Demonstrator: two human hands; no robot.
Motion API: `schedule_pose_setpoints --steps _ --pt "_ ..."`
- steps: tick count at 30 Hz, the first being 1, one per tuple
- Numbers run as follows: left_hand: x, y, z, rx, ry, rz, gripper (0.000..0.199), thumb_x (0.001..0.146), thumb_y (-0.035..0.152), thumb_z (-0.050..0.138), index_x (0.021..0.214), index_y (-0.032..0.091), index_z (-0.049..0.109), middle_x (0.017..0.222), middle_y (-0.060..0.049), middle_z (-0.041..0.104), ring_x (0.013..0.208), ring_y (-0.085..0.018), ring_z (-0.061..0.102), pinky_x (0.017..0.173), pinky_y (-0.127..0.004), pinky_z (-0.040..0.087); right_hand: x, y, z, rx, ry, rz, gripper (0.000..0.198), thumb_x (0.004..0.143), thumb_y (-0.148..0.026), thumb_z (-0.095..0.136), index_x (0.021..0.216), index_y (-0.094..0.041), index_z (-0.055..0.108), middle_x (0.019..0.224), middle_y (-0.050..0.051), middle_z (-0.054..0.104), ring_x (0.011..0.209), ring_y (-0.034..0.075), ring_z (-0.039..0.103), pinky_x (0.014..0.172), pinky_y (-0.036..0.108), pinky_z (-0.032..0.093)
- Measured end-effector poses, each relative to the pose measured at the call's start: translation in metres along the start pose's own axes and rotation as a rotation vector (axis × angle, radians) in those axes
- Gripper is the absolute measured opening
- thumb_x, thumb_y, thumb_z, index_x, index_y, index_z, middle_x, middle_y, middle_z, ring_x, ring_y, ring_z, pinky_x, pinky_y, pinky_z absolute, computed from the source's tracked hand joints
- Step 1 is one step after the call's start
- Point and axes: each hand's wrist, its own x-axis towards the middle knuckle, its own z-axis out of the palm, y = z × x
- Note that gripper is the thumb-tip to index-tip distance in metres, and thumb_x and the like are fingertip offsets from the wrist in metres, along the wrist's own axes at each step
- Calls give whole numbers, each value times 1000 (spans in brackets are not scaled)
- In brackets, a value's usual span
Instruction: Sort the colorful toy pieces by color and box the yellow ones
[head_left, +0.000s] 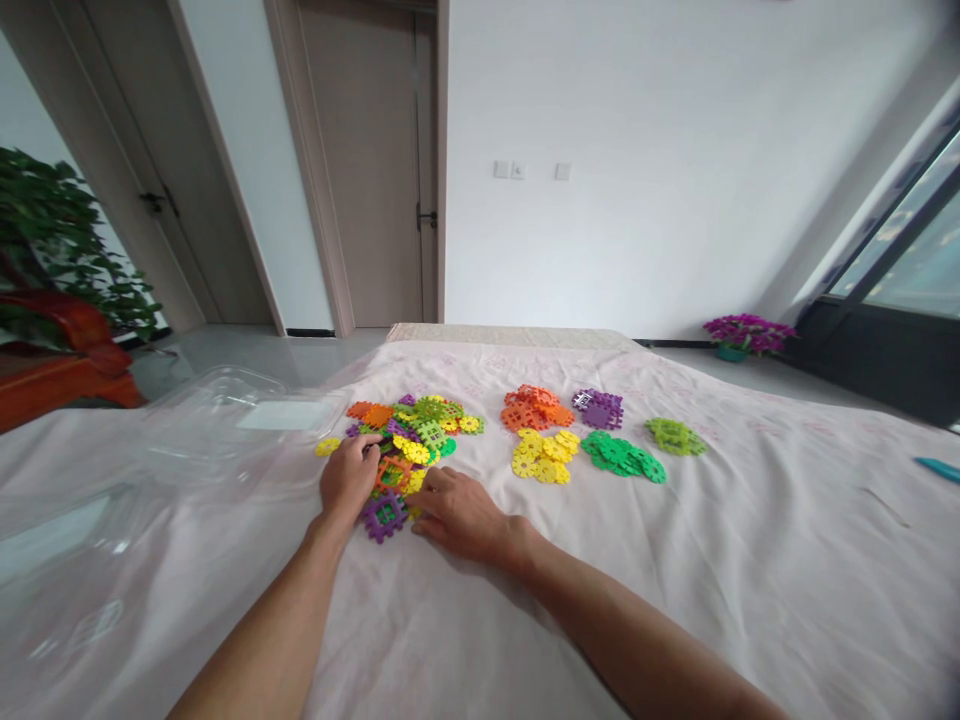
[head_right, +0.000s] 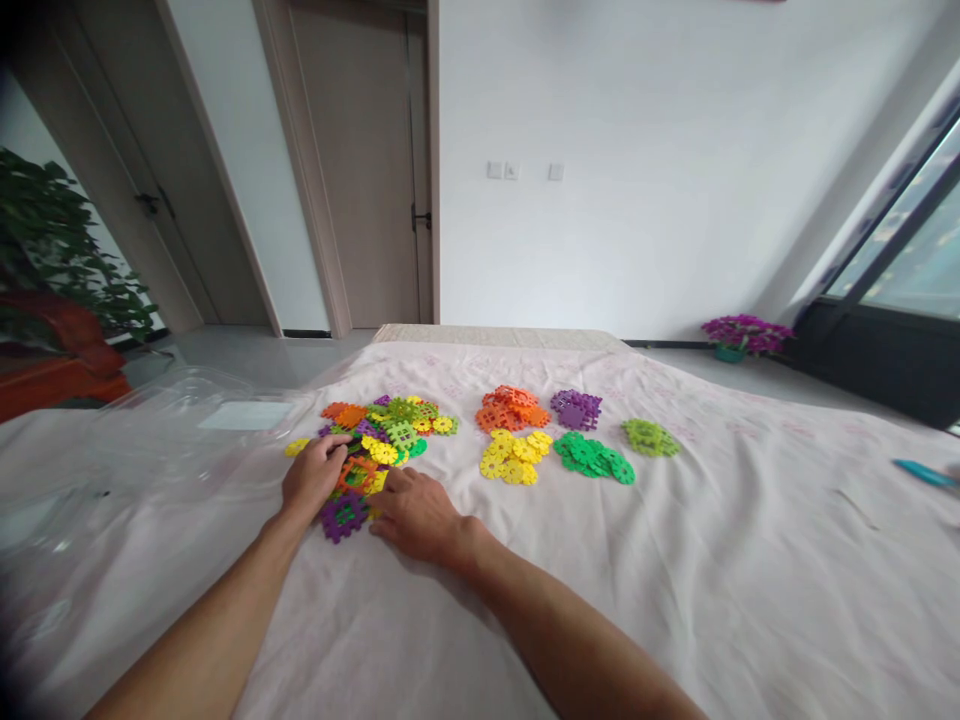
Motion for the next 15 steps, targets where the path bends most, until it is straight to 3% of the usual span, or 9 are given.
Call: schedule_pose_setpoints --steps 3,9,15 --pt "-1 2 -1 4 1 -1 33 89 30 45 110 26 70 118 -5 69 110 -23 62 94 -32 47 4 0 1 2 -3 19 27 92 -41 62 115 -28 67 101 4 60 92 18 54 74 27 39" --pt "-1 0 0 12 16 15 33 89 30 45 109 26 70 117 -4 69 108 -22 62 94 -32 47 5 3 0 -34 -18 22 17 92 -39 63 94 -23 69 96 3 61 90 17 55 72 26 39" --pt "1 -3 2 12 15 17 32 89 30 45 109 26 70 117 -4 70 108 -22 62 93 -31 47 1 6 3 -61 -26 -8 25 98 -37 52 89 -20 68 93 4 62 85 15 55 74 26 40"
